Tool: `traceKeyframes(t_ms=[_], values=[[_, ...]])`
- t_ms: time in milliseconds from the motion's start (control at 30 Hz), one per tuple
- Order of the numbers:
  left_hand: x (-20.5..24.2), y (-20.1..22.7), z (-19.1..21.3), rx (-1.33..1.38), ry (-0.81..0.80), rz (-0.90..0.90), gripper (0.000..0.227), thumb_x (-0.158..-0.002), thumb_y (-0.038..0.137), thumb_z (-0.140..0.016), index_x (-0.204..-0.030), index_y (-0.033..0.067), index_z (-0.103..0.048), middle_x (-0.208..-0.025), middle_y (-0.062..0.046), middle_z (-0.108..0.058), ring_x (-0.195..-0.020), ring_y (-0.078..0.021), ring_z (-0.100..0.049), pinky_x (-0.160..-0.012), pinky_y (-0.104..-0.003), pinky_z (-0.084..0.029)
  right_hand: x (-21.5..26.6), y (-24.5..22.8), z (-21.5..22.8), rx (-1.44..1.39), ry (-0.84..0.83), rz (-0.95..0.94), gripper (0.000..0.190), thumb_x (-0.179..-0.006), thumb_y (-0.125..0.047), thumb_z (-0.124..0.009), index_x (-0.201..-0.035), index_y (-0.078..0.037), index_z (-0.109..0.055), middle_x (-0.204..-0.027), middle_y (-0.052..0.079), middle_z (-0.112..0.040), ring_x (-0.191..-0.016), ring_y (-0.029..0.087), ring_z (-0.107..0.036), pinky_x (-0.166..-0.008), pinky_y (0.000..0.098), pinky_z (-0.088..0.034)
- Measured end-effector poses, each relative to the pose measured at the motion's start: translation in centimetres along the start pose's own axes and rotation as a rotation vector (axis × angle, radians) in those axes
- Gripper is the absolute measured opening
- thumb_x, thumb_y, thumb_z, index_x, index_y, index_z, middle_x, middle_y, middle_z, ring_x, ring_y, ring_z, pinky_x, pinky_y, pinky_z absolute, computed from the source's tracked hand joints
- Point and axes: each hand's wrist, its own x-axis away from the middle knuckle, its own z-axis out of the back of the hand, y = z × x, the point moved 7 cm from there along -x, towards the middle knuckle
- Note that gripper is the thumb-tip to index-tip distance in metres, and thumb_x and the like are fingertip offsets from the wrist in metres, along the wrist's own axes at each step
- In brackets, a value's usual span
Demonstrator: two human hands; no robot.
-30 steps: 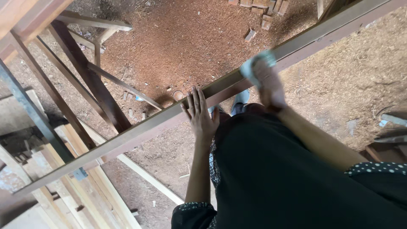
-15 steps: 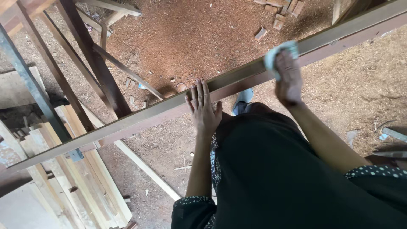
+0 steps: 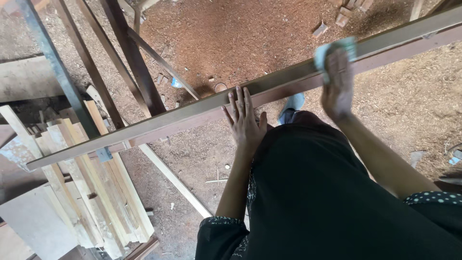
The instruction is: The person sands the surface of a wooden frame by hand using a piece of sandpaper.
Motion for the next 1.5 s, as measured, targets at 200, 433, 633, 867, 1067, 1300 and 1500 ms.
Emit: traceKeyframes(t_ms=[200, 433, 633, 867, 1067, 1300, 1500], values=[[-0.5, -2.8, 0.4, -0.012, -0.054, -0.022, 0.088, -0.096, 0.045, -0.058, -0.166, 0.0110, -0.017, -0.174, -0.011, -0.018, -0.163, -0.0305, -0.009, -0.131, -0.057, -0.002, -0.4, -2.4, -1.6, 0.143, -0.046, 0.039, 0.048, -0.114, -0.002, -0.052, -0.161, -0.005, -0.044, -0.167, 0.018, -0.040, -0.158, 0.033, -0.032, -0.129, 0.0508, -0.035], [-0.8, -2.1, 0.5, 0.078, -0.014, -0.109, 0.093, -0.096, 0.046, -0.061, -0.165, 0.0097, -0.012, -0.174, -0.014, -0.011, -0.161, -0.0327, -0.008, -0.129, -0.060, -0.003, 0.8, -5.4, -3.8, -0.003, -0.029, 0.069, 0.051, -0.110, 0.005, -0.046, -0.160, -0.002, -0.043, -0.167, 0.020, -0.038, -0.159, 0.032, -0.032, -0.133, 0.0488, -0.037], [-1.5, 0.5, -0.2, 0.092, -0.080, -0.194, 0.095, -0.092, 0.045, -0.064, -0.166, 0.0129, -0.013, -0.174, -0.011, -0.013, -0.162, -0.0299, -0.010, -0.129, -0.063, -0.002, -0.5, -1.1, 0.0, -0.326, 0.042, -0.231, 0.048, -0.114, -0.005, -0.046, -0.161, -0.002, -0.034, -0.169, 0.020, -0.031, -0.161, 0.034, -0.027, -0.135, 0.0499, -0.024], [-2.1, 2.1, -0.3, 0.054, -0.070, -0.230, 0.095, -0.092, 0.046, -0.064, -0.167, 0.0135, -0.015, -0.175, -0.010, -0.015, -0.163, -0.0293, -0.013, -0.130, -0.065, -0.001, -0.5, -4.1, -2.7, -0.062, -0.052, 0.070, 0.042, -0.113, -0.007, -0.048, -0.154, 0.003, -0.045, -0.163, 0.021, -0.043, -0.156, 0.035, -0.040, -0.130, 0.0480, -0.039], [-2.5, 2.0, -0.2, -0.027, -0.047, -0.209, 0.098, -0.090, 0.049, -0.067, -0.165, 0.0165, -0.014, -0.173, -0.006, -0.015, -0.160, -0.0290, -0.010, -0.126, -0.065, 0.004, 0.5, -1.5, -3.5, -0.136, -0.004, -0.196, 0.051, -0.110, -0.003, -0.044, -0.161, 0.003, -0.036, -0.167, 0.026, -0.034, -0.157, 0.039, -0.035, -0.123, 0.0499, -0.043], [-1.7, -0.4, 0.5, 0.057, -0.025, -0.108, 0.093, -0.096, 0.046, -0.063, -0.167, 0.0127, -0.013, -0.175, -0.009, -0.013, -0.162, -0.0307, -0.010, -0.129, -0.062, 0.001, 0.0, -2.7, -1.7, 0.100, -0.073, -0.028, 0.063, -0.105, 0.005, -0.048, -0.165, -0.010, -0.036, -0.172, 0.016, -0.033, -0.161, 0.033, -0.033, -0.130, 0.0511, -0.040], [-1.6, -1.5, 0.4, 0.073, -0.015, -0.170, 0.091, -0.094, 0.041, -0.065, -0.167, 0.0155, -0.017, -0.174, -0.007, -0.020, -0.163, -0.0273, -0.017, -0.132, -0.060, -0.006, 1.1, -8.3, -4.6, 0.124, -0.223, 0.168, 0.056, -0.102, -0.011, -0.055, -0.157, -0.006, -0.041, -0.164, 0.017, -0.037, -0.151, 0.035, -0.037, -0.123, 0.0567, -0.033]])
